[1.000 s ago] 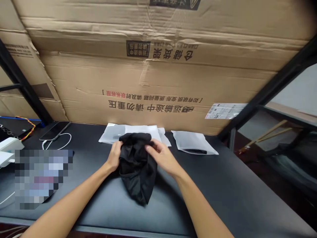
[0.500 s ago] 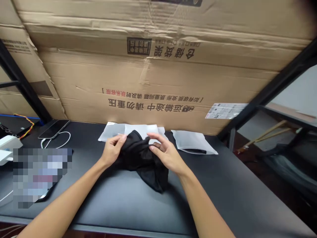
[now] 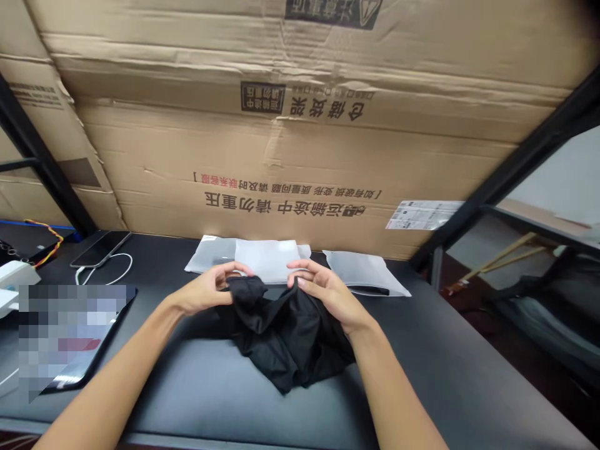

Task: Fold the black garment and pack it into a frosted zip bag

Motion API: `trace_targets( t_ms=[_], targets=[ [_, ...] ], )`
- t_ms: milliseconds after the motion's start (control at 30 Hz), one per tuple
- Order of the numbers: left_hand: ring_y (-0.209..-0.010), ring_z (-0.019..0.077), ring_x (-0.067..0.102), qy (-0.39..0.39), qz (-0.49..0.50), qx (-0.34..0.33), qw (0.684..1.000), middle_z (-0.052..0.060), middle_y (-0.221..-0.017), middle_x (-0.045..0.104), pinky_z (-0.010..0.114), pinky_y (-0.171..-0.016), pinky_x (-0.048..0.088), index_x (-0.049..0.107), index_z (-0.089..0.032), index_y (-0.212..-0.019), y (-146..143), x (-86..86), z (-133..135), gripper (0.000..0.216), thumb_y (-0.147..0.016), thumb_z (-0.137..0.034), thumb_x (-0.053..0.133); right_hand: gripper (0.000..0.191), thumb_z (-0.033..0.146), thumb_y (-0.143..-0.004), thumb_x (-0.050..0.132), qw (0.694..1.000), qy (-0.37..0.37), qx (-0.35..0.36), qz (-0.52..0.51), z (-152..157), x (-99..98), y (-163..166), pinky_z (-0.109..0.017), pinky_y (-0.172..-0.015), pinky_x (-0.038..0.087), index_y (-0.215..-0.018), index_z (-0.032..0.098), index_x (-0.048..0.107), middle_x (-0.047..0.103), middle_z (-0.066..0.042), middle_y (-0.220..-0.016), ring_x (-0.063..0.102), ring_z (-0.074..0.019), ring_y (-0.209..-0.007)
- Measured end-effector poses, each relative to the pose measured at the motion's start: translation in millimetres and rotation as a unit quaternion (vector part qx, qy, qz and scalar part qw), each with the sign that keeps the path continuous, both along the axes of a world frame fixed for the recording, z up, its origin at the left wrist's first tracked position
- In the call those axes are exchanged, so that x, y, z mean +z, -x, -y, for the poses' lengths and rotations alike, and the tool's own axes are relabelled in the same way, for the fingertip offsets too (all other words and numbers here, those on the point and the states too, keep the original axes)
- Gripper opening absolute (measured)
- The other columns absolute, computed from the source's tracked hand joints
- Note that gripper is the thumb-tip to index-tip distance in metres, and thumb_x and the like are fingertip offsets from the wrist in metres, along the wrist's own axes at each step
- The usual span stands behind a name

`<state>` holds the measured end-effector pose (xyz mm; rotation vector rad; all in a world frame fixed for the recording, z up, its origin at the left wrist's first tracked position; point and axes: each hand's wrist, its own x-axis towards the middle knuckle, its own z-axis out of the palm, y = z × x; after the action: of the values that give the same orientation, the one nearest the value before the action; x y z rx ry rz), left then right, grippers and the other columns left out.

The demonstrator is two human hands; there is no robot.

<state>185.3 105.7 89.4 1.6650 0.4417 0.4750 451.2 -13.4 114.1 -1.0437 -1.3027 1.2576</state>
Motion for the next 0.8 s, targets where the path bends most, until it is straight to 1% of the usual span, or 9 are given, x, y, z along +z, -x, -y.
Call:
trace_targets(
  t_ms=[67, 133, 267, 400, 467, 533, 633, 733, 800],
  targets=[
    [-0.093, 0.0229, 0.067, 0.037, -0.056, -0.111, 0.992, 0.009, -0.106, 0.07, 0.029, -0.079, 0.052, 0.063, -0.02, -0.115, 15.9, 5.8, -6.2, 0.057, -0.067, -0.044, 0.084, 0.041, 0.039, -0.085, 0.07, 0.996, 0.041, 0.076, 0.015, 4.5, 1.9, -9.0, -0.027, -0.074, 0.051, -0.121, 0.023, 0.059, 0.068, -0.003, -0.092, 0.064, -0.0145, -0.076],
    [-0.083, 0.0205, 0.066, 0.049, -0.123, -0.152, 0.98, 0.008, -0.098, 0.07, 0.027, -0.072, 0.051, 0.062, -0.02, -0.117, 29.1, 6.2, -13.3, 0.059, -0.069, -0.048, 0.082, 0.041, 0.041, -0.087, 0.068, 0.99, 0.063, 0.09, 0.089, 5.1, -1.0, -16.9, -0.03, -0.078, 0.051, -0.122, 0.022, 0.059, 0.069, -0.005, -0.094, 0.065, -0.0162, -0.081],
    [-0.075, 0.0183, 0.062, -0.035, -0.253, -0.028, 0.966, 0.004, -0.086, 0.068, 0.024, -0.06, 0.046, 0.064, -0.018, -0.107, 40.9, -4.1, -24.9, 0.054, -0.071, -0.056, 0.077, 0.033, 0.037, -0.09, 0.062, 0.95, 0.05, -0.071, 0.3, -5.4, -15.3, -24.1, -0.037, -0.09, 0.05, -0.117, 0.021, 0.063, 0.07, -0.008, -0.105, 0.067, -0.021, -0.094],
    [-0.068, 0.0178, 0.059, -0.1, -0.308, 0.038, 0.945, 0.002, -0.08, 0.068, 0.025, -0.056, 0.043, 0.067, -0.018, -0.09, 43.7, -7.0, -29.7, 0.049, -0.07, -0.063, 0.073, 0.034, 0.041, -0.092, 0.057, 0.927, -0.029, -0.175, 0.331, -10.9, -16.3, -19.4, -0.036, -0.089, 0.052, -0.12, 0.022, 0.062, 0.07, -0.009, -0.11, 0.068, -0.0211, -0.096],
    [-0.062, 0.0164, 0.056, -0.139, -0.311, 0.078, 0.937, 0.0, -0.071, 0.066, 0.025, -0.053, 0.038, 0.066, -0.019, -0.077, 45.6, -6.1, -31.6, 0.048, -0.072, -0.066, 0.068, 0.033, 0.044, -0.093, 0.056, 0.934, -0.041, -0.14, 0.327, -8.0, -12.7, -13.7, -0.033, -0.085, 0.054, -0.117, 0.022, 0.062, 0.071, -0.007, -0.105, 0.069, -0.02, -0.091],
    [-0.055, 0.0151, 0.051, -0.169, -0.345, 0.11, 0.917, -0.001, -0.059, 0.06, 0.026, -0.05, 0.032, 0.06, -0.019, -0.063, 48.8, -7.6, -34.4, 0.052, -0.073, -0.07, 0.062, 0.031, 0.045, -0.092, 0.057, 0.935, -0.013, -0.039, 0.351, -4.2, -12.0, -7.9, -0.031, -0.076, 0.055, -0.111, 0.021, 0.066, 0.073, -0.005, -0.093, 0.07, -0.0188, -0.079],
    [-0.051, 0.0162, 0.052, -0.192, -0.415, 0.118, 0.882, 0.0, -0.051, 0.056, 0.027, -0.049, 0.03, 0.053, -0.02, -0.054, 54.6, -13.1, -38.3, 0.054, -0.074, -0.07, 0.059, 0.027, 0.042, -0.085, 0.065, 0.897, 0.035, 0.075, 0.434, -1.8, -18.5, -2.5, -0.03, -0.066, 0.053, -0.1, 0.021, 0.072, 0.073, -0.004, -0.08, 0.068, -0.0192, -0.07],
    [-0.056, 0.02, 0.059, -0.272, -0.448, 0.195, 0.829, 0.002, -0.057, 0.063, 0.027, -0.051, 0.033, 0.06, -0.021, -0.061, 55.4, -12.8, -37.0, 0.051, -0.072, -0.07, 0.062, 0.032, 0.036, -0.083, 0.068, 0.871, -0.001, 0.024, 0.49, -3.5, -24.1, -1.6, -0.033, -0.077, 0.054, -0.111, 0.021, 0.071, 0.074, -0.008, -0.1, 0.068, -0.0229, -0.087],
    [-0.068, 0.0219, 0.063, -0.366, -0.386, 0.274, 0.802, 0.002, -0.074, 0.07, 0.028, -0.057, 0.038, 0.069, -0.024, -0.083, 48.8, -8.6, -31.8, 0.045, -0.075, -0.067, 0.063, 0.035, 0.033, -0.086, 0.065, 0.869, -0.051, -0.021, 0.492, -3.8, -21.7, -0.8, -0.037, -0.091, 0.051, -0.119, 0.023, 0.068, 0.07, -0.009, -0.117, 0.066, -0.0244, -0.103]
  ],
)
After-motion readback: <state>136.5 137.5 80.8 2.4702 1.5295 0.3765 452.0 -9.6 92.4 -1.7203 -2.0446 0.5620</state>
